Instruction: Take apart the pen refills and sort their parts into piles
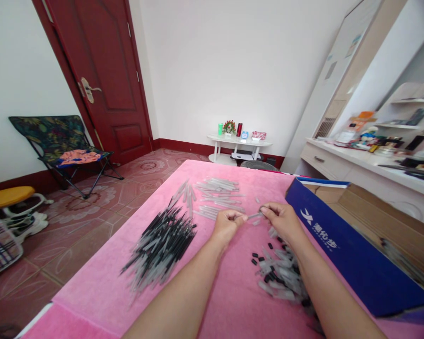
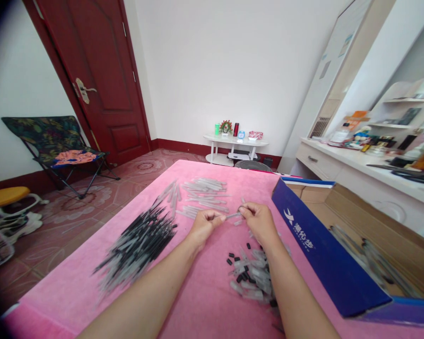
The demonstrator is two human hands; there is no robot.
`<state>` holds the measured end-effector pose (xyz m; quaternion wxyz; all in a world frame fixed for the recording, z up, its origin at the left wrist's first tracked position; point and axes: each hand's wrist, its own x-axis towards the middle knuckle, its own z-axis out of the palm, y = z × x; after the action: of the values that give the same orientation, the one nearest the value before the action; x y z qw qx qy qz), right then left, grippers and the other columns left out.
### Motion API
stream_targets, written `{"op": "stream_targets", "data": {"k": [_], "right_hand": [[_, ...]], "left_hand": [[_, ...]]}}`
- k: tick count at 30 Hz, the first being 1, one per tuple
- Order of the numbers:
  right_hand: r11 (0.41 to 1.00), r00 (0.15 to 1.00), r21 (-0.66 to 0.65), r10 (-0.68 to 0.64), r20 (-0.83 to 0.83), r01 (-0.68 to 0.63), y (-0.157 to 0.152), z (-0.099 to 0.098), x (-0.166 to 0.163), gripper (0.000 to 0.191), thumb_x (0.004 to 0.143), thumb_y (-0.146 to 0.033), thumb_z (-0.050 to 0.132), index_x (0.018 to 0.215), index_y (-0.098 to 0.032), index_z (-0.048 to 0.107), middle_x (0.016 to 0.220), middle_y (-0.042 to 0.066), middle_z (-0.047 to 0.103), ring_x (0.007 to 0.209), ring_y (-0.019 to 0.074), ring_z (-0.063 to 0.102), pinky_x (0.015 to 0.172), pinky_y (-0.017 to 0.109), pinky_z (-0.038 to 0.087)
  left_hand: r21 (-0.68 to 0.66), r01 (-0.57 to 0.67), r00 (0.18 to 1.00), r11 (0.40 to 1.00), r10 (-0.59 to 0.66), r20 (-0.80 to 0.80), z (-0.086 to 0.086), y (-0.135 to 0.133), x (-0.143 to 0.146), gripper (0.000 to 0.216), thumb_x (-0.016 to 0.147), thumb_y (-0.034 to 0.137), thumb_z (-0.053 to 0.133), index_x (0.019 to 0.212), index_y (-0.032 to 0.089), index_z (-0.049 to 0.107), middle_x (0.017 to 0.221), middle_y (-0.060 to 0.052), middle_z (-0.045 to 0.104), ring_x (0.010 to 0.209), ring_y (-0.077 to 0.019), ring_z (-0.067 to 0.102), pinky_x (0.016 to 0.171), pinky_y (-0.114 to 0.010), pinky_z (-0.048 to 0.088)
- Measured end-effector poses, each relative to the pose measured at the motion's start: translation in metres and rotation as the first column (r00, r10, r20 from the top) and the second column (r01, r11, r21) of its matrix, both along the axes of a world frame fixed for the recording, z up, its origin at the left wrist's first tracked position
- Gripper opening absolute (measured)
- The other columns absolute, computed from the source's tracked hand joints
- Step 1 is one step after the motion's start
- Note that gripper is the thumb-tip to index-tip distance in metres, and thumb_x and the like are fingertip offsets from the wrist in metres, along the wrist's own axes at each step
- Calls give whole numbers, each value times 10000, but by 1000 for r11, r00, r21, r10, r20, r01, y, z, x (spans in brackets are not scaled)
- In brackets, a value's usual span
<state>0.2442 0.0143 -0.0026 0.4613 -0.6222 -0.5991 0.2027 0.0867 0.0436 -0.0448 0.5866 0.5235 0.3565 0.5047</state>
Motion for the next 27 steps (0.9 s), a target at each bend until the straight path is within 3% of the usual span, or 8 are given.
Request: {"op": "stream_targets", "data": {"k": [6,12,17,21,23,25,27], "right_hand": [[1000,998,21,-18,-57,20,-1,1,-7,213,687,-352,519,640,-153,578,473,-35,436,420,89,379,417,210,306],[998,995,50,-24,-101,29,-1,-2,-10,199,697,-340,513,630,-156,550,496,-29,451,435,94,397,417,209,313],[999,996,34,13,-87,-10,-2,2,-9,212,722,-342,492,646,-153,549,511,-25,468,457,91,421,433,203,338],[997,996,-69,36,-83,-42,-12,26,-13,231,696,-363,531,627,-144,555,508,-9,517,427,81,427,416,200,350],[996,992,-88,-16,-122,5,-19,44,-10,246,675,-383,559,656,-138,567,520,5,548,423,86,455,415,205,372],[992,979,-2,-122,-163,123,-27,63,2,265,655,-396,584,702,-135,577,551,19,575,454,104,503,447,220,410],[952,954,145,-242,-179,269,-37,83,25,271,643,-397,598,748,-147,581,600,32,597,507,125,544,499,246,439]], "left_hand": [[15,-29,999,999,29,23,0,-2,0,178,588,307,666,624,133,673,558,-14,592,513,-104,449,528,-226,334],[112,-65,998,992,63,22,-3,-5,3,166,632,300,630,630,138,665,580,-15,597,535,-111,471,544,-230,342],[65,0,1000,998,0,-6,0,0,0,204,613,327,651,657,129,668,581,-14,586,518,-98,449,520,-223,324],[1,66,992,998,-66,110,5,2,-5,338,623,428,633,770,125,668,587,-9,565,443,-58,389,447,-200,268],[-48,80,976,996,-68,208,6,1,-7,430,660,504,570,868,136,646,640,-20,574,405,-40,365,409,-192,231],[-88,99,959,991,-71,275,6,2,-7,477,688,548,513,916,143,621,687,-34,582,401,-37,383,398,-187,227],[-97,117,952,988,-84,294,5,2,-7,490,708,560,480,919,138,611,685,-37,576,410,-41,401,400,-182,237]]}}
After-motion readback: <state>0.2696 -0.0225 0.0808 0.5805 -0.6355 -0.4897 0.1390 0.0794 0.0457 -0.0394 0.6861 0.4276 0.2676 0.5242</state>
